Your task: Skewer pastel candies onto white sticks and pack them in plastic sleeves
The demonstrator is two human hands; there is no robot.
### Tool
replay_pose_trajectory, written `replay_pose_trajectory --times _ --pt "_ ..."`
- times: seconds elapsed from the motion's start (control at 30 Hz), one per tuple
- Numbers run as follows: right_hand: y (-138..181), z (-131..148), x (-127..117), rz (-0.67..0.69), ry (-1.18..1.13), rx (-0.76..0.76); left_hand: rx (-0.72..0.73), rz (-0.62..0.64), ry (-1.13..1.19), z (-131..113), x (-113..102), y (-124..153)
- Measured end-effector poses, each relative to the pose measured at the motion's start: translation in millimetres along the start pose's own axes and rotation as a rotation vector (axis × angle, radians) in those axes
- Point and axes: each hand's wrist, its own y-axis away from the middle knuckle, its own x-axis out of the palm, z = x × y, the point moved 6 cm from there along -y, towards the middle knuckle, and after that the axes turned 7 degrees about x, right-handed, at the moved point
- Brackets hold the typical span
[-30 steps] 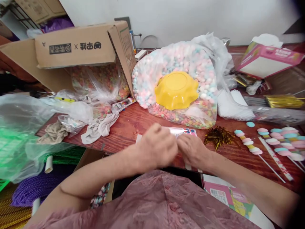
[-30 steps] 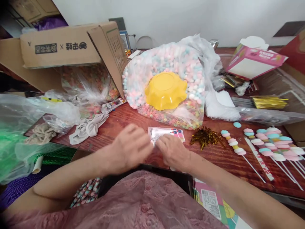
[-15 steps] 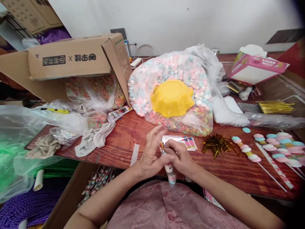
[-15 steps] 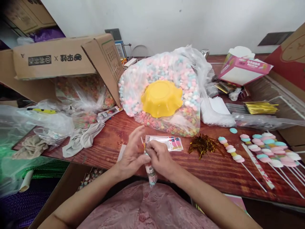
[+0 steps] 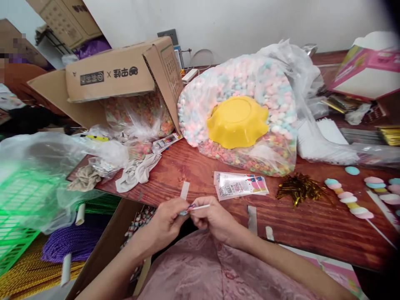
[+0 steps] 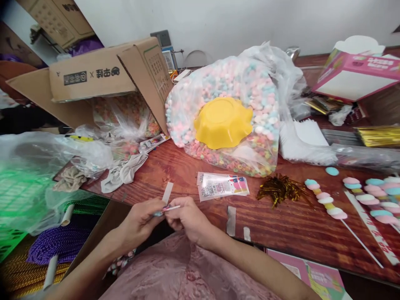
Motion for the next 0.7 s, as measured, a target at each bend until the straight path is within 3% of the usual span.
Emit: replay_pose_trajectory --times 0.07,0.13,0.23,0.3,0.37,0.47,0.53,0.6,0.63,0.7 --pt "6 -10 11 0.086 0.005 0.11 -0.128 0.208 -0.05 15 -5 27" --pt "18 -2 7 0.058 0.176 -0.026 -0.322 0.338 -0.225 44 -20 65" --pt "49 17 -22 -0.121 0.472 -0.346 -0.566 0.307 -0.676 92 -54 115" --pt "69 17 -49 -0.25 0.451 -0.413 -0.5 0.204 -0.834 101 -61 114" --pt "85 10 -79 -0.393 0.297 -0.395 -0.208 0.103 -0.755 81 -41 76" --pt "114 7 -117 -0.671 0.265 -0.457 0.166 0.012 -0.671 16 10 -11" --pt "144 18 -136 -0.909 0.518 -0.589 0.302 0.128 -0.705 -25 57 -69" --pt "181 31 -153 -1.2 0.912 -0.695 0.357 0.241 -0.791 -51 98 -112" --pt "201 34 -163 -1.376 1.099 -0.695 0.369 0.279 -0.835 -58 115 -126" --pt "237 34 -190 -1.649 1.384 -0.556 0.387 0.313 -0.912 -62 139 -142"
